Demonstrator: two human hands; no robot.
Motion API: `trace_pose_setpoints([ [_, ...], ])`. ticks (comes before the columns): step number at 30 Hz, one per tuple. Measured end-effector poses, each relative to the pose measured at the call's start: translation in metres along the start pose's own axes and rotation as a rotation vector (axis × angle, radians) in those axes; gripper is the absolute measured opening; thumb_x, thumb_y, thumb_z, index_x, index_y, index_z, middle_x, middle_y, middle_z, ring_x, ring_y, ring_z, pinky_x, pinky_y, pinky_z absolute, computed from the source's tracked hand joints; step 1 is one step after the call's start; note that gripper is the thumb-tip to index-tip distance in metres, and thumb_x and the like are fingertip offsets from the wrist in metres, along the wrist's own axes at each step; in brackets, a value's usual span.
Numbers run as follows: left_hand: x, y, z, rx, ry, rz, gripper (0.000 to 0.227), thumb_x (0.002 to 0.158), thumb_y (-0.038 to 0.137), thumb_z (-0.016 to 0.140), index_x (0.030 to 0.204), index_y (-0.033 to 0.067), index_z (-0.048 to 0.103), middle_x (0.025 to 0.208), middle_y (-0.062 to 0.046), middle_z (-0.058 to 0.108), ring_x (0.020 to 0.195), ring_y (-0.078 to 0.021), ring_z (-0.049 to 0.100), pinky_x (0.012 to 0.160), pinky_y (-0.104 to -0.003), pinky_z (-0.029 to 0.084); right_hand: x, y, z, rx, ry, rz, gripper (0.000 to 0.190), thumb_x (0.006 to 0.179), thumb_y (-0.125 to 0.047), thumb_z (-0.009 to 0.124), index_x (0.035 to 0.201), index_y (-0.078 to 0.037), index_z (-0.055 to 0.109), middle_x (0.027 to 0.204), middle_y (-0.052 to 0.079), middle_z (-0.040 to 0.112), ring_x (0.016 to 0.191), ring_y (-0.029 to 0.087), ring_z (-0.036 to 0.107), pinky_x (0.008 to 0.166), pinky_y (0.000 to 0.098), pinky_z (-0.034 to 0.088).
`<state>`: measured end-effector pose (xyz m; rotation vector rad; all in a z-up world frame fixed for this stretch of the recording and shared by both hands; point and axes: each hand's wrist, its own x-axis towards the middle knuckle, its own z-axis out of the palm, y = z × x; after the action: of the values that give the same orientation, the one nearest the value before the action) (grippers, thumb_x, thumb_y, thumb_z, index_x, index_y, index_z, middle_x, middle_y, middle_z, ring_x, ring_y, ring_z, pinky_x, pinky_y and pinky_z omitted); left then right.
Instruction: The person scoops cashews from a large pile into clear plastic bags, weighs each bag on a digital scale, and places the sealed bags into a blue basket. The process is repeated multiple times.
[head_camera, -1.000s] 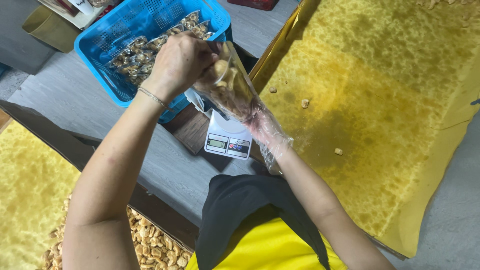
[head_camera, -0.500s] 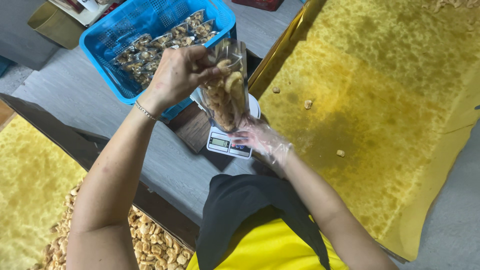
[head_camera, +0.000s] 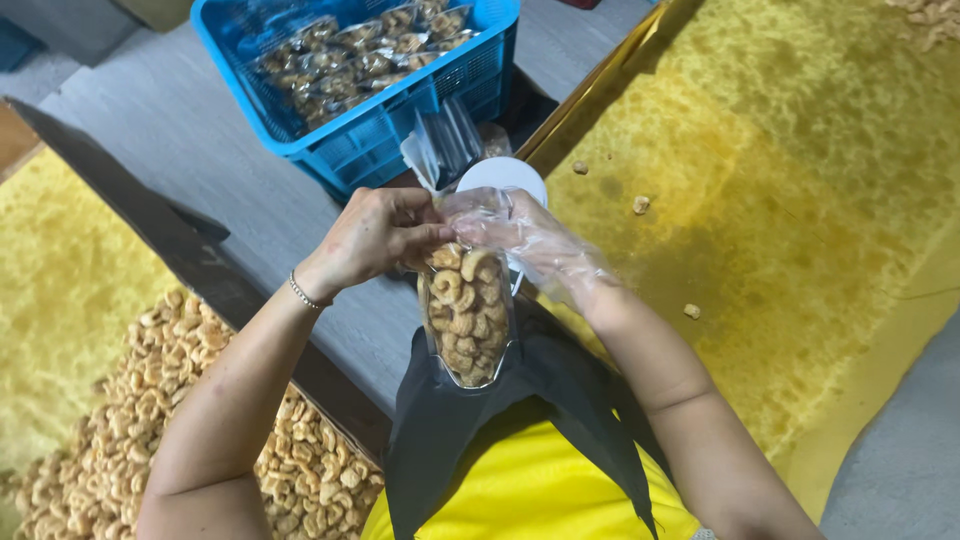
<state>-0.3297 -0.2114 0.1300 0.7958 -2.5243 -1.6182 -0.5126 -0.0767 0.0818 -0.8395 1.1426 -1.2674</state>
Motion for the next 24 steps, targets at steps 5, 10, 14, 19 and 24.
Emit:
trace_pose_setpoints([
  [5,-0.022,-0.017,0.004,0.058,0.088,-0.095,0.029,0.091,0.028,0.079,0.088,-0.0001,0.073,0.072,-0.007,0.075,0.064,-0.0104,0.074,0.053,-0.024,0.056,0.001,0.026,0.011,-0.041,-0.018,0.075,0.059,0.088,-0.038,0.081,0.127,0.005,0.069,0.115,0.011,0.072,0.109,0.019,0.067,0.095,0.0329,0.054],
  [10,-0.025,-0.030,-0.017,-0.040,-0.012,-0.083,0.038,0.085,0.040,0.076,0.111,0.0123,0.078,0.089,-0.003,0.080,0.078,-0.0129,0.076,0.065,-0.030,0.060,0.015,0.001,0.011,-0.097,-0.079,0.177,0.068,0.084,-0.051,0.073,0.132,-0.004,0.066,0.116,0.007,0.074,0.107,0.016,0.068,0.090,0.0322,0.055],
  [14,-0.031,-0.040,-0.023,-0.038,-0.074,-0.037,0.051,0.085,0.048,0.072,0.128,0.0194,0.075,0.101,-0.005,0.082,0.091,-0.0181,0.074,0.078,-0.035,0.062,0.005,-0.015,0.018,-0.130,-0.161,0.189,0.076,0.085,-0.056,0.068,0.137,0.000,0.066,0.118,0.010,0.072,0.104,0.017,0.064,0.084,0.0336,0.054],
  [19,-0.030,-0.052,-0.018,0.003,-0.235,0.071,0.053,0.091,0.048,0.062,0.135,0.0198,0.066,0.124,-0.009,0.068,0.102,-0.0183,0.072,0.076,-0.036,0.066,0.015,0.011,0.034,0.072,-0.342,0.007,0.068,0.095,-0.043,0.074,0.141,0.003,0.054,0.129,0.008,0.065,0.121,0.014,0.061,0.105,0.0305,0.051],
  [24,-0.047,-0.053,-0.017,-0.092,-0.160,-0.066,0.051,0.090,0.048,0.065,0.129,0.0149,0.069,0.115,-0.007,0.072,0.097,-0.0177,0.073,0.072,-0.034,0.064,0.012,0.012,0.042,0.072,-0.306,0.033,0.062,0.092,-0.031,0.077,0.138,0.004,0.057,0.127,0.007,0.066,0.121,0.015,0.062,0.106,0.0310,0.048],
])
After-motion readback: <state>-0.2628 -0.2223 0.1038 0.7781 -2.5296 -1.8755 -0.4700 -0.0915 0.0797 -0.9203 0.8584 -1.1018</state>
